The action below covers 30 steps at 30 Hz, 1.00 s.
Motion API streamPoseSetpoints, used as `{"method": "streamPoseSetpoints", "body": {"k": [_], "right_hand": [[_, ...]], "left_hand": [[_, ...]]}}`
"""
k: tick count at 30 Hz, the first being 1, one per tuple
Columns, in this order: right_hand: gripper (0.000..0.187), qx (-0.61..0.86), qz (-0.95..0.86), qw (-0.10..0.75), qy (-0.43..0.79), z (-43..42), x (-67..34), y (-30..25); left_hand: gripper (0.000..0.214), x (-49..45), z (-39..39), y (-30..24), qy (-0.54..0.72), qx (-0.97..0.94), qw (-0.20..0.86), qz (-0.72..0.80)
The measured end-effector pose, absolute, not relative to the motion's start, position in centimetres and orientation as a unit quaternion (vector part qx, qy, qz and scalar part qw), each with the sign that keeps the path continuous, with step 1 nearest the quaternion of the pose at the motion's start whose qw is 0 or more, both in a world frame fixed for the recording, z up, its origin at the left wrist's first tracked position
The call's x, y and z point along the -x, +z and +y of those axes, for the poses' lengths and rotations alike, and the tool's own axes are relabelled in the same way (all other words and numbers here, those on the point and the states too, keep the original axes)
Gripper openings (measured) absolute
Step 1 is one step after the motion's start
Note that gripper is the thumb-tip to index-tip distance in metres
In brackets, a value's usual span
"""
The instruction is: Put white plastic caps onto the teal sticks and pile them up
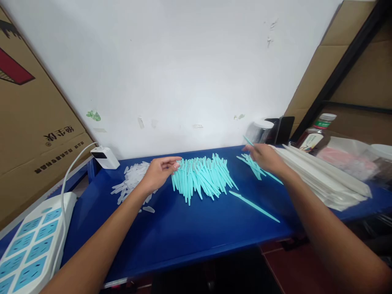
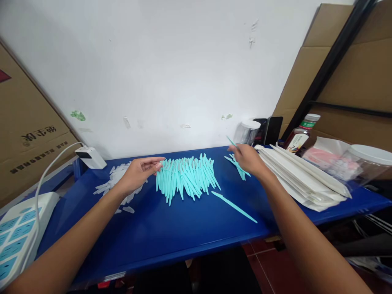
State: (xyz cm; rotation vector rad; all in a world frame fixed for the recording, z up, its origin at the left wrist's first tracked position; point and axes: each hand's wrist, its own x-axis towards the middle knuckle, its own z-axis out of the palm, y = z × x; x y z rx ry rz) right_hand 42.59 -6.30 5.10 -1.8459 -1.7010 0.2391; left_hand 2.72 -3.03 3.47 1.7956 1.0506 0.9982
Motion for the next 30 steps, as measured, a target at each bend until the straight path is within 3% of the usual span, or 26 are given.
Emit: {"method": "streamPoseSetpoints", "body": {"k": [4,7,13,24,30], "right_hand": [[0.054,0.533,-0.669,0.331,0.399,-6.3,-37.3,7.4],[0.046,0.481,-0.661,0.315,0.481,-5.5,-34.3,8.3],[0.049,0.41,-0.72,0.298,0.473,-3.8,-31.8,6.9],[0.045,0.384,-0.788,0.307,0.371,-5.3,-30.2,5.8],[0.043,0.366,-0.815,0.291,0.341,-5.6,-29.8,5.4]], "left_hand": [[0.058,-2.8,-3.1,3.5,0.415,-0.702,0.407,0.412],[0.056,-2.9,-3.2,3.6,0.432,-0.692,0.409,0.409],[0.041,-3.2,-3.3,3.5,0.46,-0.666,0.422,0.409],[0.049,-4.2,-4.1,2.7,0.43,-0.68,0.455,0.382],[0.043,-4.3,-4.3,2.8,0.427,-0.682,0.456,0.379]]}}
